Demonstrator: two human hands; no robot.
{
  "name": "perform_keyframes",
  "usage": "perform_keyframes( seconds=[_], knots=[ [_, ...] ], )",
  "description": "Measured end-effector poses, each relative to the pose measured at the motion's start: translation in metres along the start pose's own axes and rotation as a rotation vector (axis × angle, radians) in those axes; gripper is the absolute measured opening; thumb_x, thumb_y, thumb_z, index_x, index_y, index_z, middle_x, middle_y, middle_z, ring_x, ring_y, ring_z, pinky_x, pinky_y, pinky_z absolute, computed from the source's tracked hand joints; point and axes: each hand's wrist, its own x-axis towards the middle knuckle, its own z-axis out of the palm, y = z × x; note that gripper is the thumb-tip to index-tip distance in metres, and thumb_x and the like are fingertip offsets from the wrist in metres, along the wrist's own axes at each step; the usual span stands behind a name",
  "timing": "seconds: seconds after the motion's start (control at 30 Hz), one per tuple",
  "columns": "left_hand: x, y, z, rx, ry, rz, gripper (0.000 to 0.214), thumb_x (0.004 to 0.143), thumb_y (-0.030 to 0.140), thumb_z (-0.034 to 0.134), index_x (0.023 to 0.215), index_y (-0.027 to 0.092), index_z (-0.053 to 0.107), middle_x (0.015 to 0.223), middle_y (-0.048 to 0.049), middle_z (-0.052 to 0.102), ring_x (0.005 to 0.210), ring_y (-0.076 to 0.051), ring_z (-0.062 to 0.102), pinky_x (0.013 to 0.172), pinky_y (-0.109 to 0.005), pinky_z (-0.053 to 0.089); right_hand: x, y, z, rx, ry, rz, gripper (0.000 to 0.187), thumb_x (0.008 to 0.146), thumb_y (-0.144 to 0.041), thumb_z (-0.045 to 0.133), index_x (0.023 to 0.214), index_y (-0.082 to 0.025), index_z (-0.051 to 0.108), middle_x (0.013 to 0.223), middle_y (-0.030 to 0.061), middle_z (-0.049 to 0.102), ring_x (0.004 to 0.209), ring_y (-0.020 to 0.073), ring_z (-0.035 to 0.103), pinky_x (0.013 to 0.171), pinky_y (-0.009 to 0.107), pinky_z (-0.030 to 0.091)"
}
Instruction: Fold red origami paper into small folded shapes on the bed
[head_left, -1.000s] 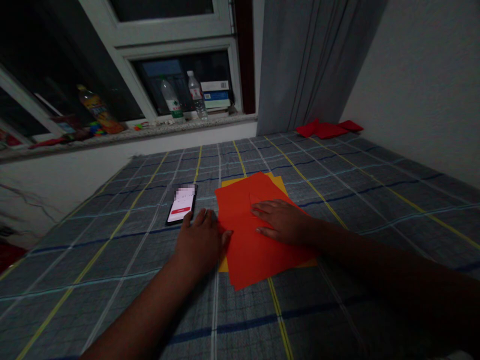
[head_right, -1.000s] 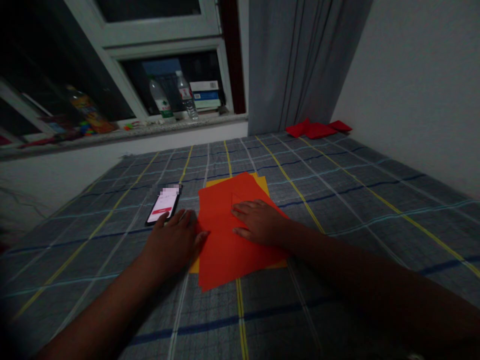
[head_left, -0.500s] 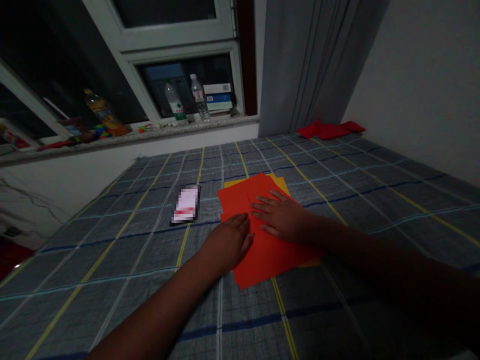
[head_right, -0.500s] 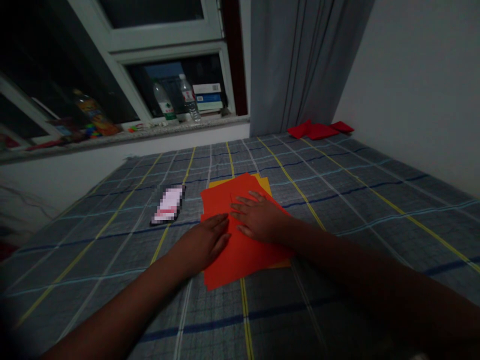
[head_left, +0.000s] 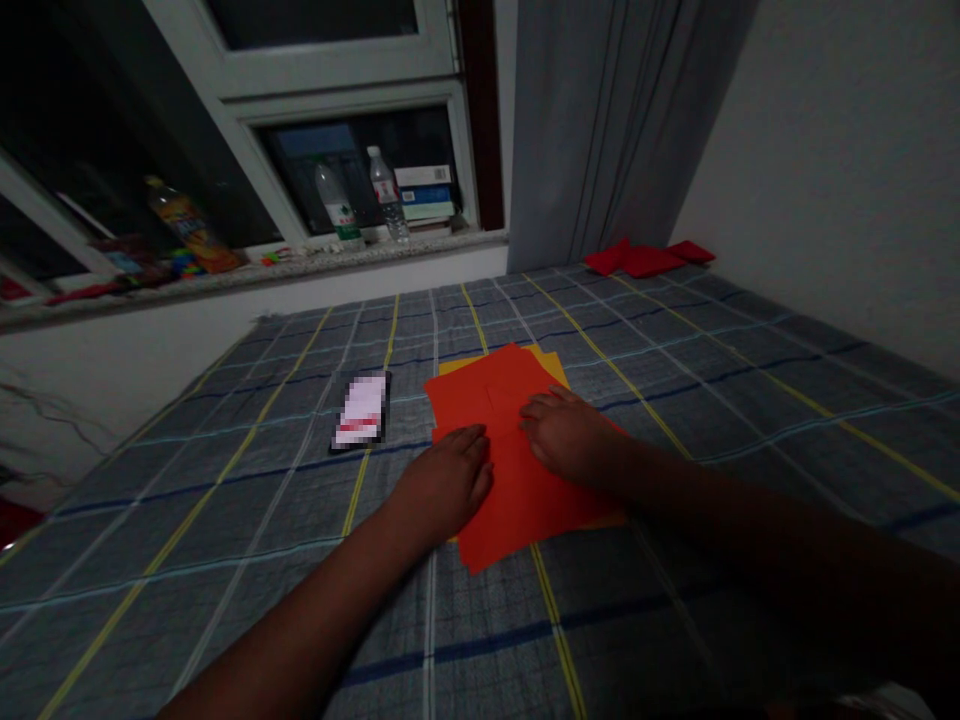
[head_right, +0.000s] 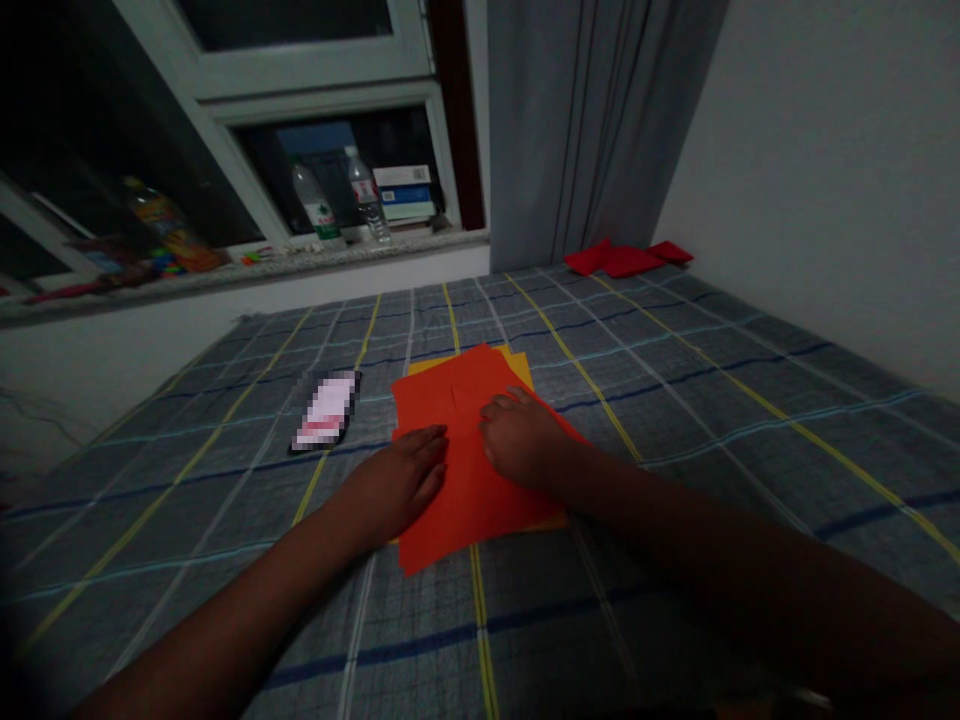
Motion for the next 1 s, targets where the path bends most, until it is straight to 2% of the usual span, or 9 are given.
perform_keyframes(
  seconds=[0.17,0.37,0.47,0.57,0.63,0.8,1.0],
  knots=[
    [0.0,-0.002,-0.002,0.001,-0.027,0.002,0.05,0.1,0.031,0.038,0.14,0.004,0.053,0.151,-0.0197,0.046,0.139,-0.028,0.046,0.116,-0.041,0.037,-0.005,0.013,-0.008,-0.088,-0.112,0.048,0.03,0.092,-0.023,0.049,0.1,-0.013,0.076,0.114,0.0176,0.071,0.117,0.0343,0.057,0.106,0.052,0.032],
    [0.0,-0.002,0.0,-0.009,0.006,0.022,0.05,0.099,0.031,0.04,0.139,0.004,0.053,0.149,-0.0206,0.048,0.136,-0.029,0.05,0.114,-0.042,0.04,-0.004,0.031,-0.018,-0.109,-0.216,0.219,0.03,0.088,-0.022,0.049,0.088,-0.007,0.076,0.092,0.0221,0.073,0.096,0.0345,0.066,0.092,0.048,0.041],
    [0.002,-0.003,0.001,-0.014,0.06,0.016,0.047,0.099,0.034,0.043,0.134,0.006,0.057,0.145,-0.0202,0.052,0.131,-0.031,0.053,0.111,-0.045,0.042,0.0,0.036,-0.022,-0.061,-0.134,0.326,0.036,0.092,-0.025,0.042,0.089,-0.007,0.073,0.096,0.0233,0.072,0.094,0.0345,0.066,0.082,0.044,0.043],
    [0.004,-0.005,0.002,-0.017,0.108,0.022,0.045,0.098,0.038,0.046,0.129,0.008,0.06,0.14,-0.0187,0.057,0.126,-0.031,0.055,0.109,-0.046,0.044,0.002,0.038,-0.022,0.173,-0.019,0.431,0.034,0.095,-0.024,0.038,0.104,-0.01,0.068,0.099,0.0176,0.072,0.09,0.0272,0.067,0.075,0.035,0.043],
    [0.005,-0.008,0.004,-0.013,0.134,0.036,0.044,0.098,0.039,0.047,0.127,0.008,0.061,0.137,-0.0174,0.059,0.124,-0.031,0.056,0.108,-0.046,0.044,0.002,0.04,-0.019,0.301,0.006,0.487,0.032,0.095,-0.025,0.04,0.111,-0.011,0.063,0.098,0.0153,0.072,0.087,0.0245,0.067,0.072,0.033,0.043],
    [0.006,-0.011,0.006,-0.006,0.167,0.047,0.042,0.098,0.04,0.048,0.125,0.011,0.061,0.133,-0.0155,0.061,0.12,-0.029,0.057,0.106,-0.045,0.045,0.003,0.046,-0.008,0.349,0.014,0.554,0.031,0.091,-0.026,0.048,0.115,-0.009,0.059,0.1,0.0167,0.071,0.088,0.0257,0.066,0.069,0.032,0.041],
    [0.006,-0.011,0.005,-0.003,0.166,0.052,0.041,0.098,0.039,0.048,0.125,0.011,0.06,0.133,-0.0155,0.06,0.119,-0.029,0.057,0.105,-0.044,0.046,0.008,0.05,0.005,0.566,0.105,0.592,0.035,0.084,-0.026,0.062,0.115,-0.012,0.059,0.095,0.0102,0.071,0.081,0.0202,0.064,0.069,0.028,0.043]
  ],
)
